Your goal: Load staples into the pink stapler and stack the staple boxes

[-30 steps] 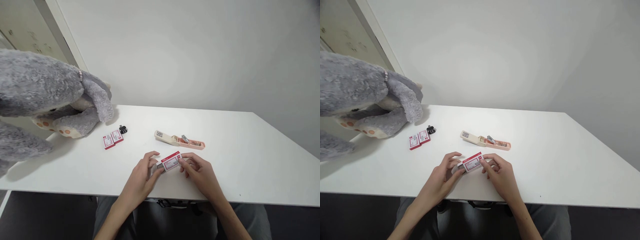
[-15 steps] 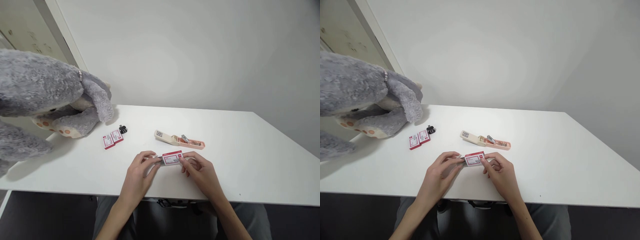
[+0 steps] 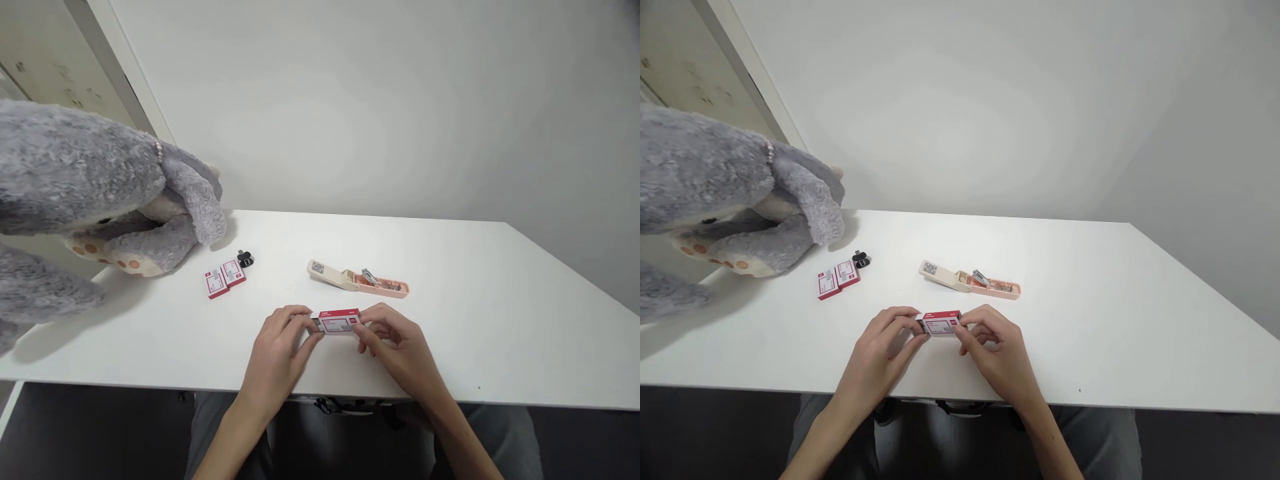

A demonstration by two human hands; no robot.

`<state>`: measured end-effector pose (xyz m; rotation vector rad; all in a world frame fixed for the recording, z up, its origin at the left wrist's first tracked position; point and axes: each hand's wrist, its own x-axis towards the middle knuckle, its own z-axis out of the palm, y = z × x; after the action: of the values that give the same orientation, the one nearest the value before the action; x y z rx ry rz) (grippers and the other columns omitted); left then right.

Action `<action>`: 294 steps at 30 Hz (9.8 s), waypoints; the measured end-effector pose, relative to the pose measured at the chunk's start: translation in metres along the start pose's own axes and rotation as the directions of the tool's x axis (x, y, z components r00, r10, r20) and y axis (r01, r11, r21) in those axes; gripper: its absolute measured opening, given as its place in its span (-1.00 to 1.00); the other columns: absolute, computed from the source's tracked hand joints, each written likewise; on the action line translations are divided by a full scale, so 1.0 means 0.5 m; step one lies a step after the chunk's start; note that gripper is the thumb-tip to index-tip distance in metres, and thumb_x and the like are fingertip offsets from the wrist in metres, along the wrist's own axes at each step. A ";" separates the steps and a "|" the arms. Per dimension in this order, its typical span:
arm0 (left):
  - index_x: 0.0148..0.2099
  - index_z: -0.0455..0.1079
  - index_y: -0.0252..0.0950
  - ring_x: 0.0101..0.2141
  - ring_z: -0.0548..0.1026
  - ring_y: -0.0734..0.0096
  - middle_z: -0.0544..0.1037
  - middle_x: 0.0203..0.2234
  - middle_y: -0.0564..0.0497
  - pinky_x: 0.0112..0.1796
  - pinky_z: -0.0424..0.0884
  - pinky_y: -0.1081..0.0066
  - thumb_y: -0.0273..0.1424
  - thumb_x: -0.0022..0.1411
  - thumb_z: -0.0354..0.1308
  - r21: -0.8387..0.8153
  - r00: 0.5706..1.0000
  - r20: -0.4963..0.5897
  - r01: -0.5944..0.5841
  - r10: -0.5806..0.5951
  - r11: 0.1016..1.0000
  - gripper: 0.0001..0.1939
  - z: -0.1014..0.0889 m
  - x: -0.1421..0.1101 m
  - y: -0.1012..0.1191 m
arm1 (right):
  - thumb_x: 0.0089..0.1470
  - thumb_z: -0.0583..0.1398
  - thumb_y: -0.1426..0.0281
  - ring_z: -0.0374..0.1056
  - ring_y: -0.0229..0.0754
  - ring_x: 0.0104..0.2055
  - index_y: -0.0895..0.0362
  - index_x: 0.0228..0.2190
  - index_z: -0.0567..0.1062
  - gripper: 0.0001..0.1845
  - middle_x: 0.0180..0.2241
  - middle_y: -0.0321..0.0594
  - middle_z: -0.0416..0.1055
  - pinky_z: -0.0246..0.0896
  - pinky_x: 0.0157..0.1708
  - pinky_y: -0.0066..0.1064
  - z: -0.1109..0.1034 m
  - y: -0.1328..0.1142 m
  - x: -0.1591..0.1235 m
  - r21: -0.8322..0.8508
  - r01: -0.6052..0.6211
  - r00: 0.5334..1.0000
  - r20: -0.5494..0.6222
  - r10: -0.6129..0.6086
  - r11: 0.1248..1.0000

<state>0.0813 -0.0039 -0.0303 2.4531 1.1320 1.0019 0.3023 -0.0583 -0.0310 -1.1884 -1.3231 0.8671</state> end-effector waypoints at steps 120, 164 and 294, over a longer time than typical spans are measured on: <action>0.36 0.10 -0.54 0.05 0.62 0.08 0.51 0.11 -0.47 0.02 0.58 0.25 -0.20 0.55 -0.11 -0.699 0.522 0.706 0.401 -0.479 -0.592 -0.44 0.039 0.107 0.115 | 0.26 0.26 0.27 0.38 0.06 0.15 -0.04 0.00 0.56 -0.72 0.11 -0.07 0.42 0.41 0.01 -0.11 -0.004 0.017 0.003 -0.268 0.144 0.982 -0.079 -0.171 0.953; 0.04 0.38 -0.25 -0.60 0.43 0.43 0.61 -0.50 0.07 -0.38 0.32 0.40 0.06 0.39 -0.01 -0.438 0.931 0.278 0.343 -0.237 0.831 -0.50 0.071 0.250 -0.105 | 0.30 0.21 0.08 0.40 0.00 0.00 0.02 -0.18 0.62 -0.69 0.02 -0.07 0.44 0.52 -0.21 -0.17 -0.084 0.050 0.163 -0.297 0.101 0.918 -0.339 -0.203 0.950; 0.17 0.28 -0.22 -0.50 0.41 0.42 0.51 -0.51 0.09 -0.44 0.29 0.44 -0.05 0.36 0.18 -0.556 0.877 0.477 0.359 -0.066 0.750 -0.51 0.079 0.204 -0.045 | 0.27 0.25 0.11 0.47 0.05 0.06 -0.05 0.11 0.54 -0.57 0.08 -0.10 0.54 0.39 0.04 -0.01 -0.070 0.036 0.130 -0.198 0.019 0.953 -0.293 -0.078 0.980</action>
<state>0.1425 0.0890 -0.0211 1.8040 0.7400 0.5823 0.3467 0.0036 -0.0278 -1.3726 -1.1991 0.5048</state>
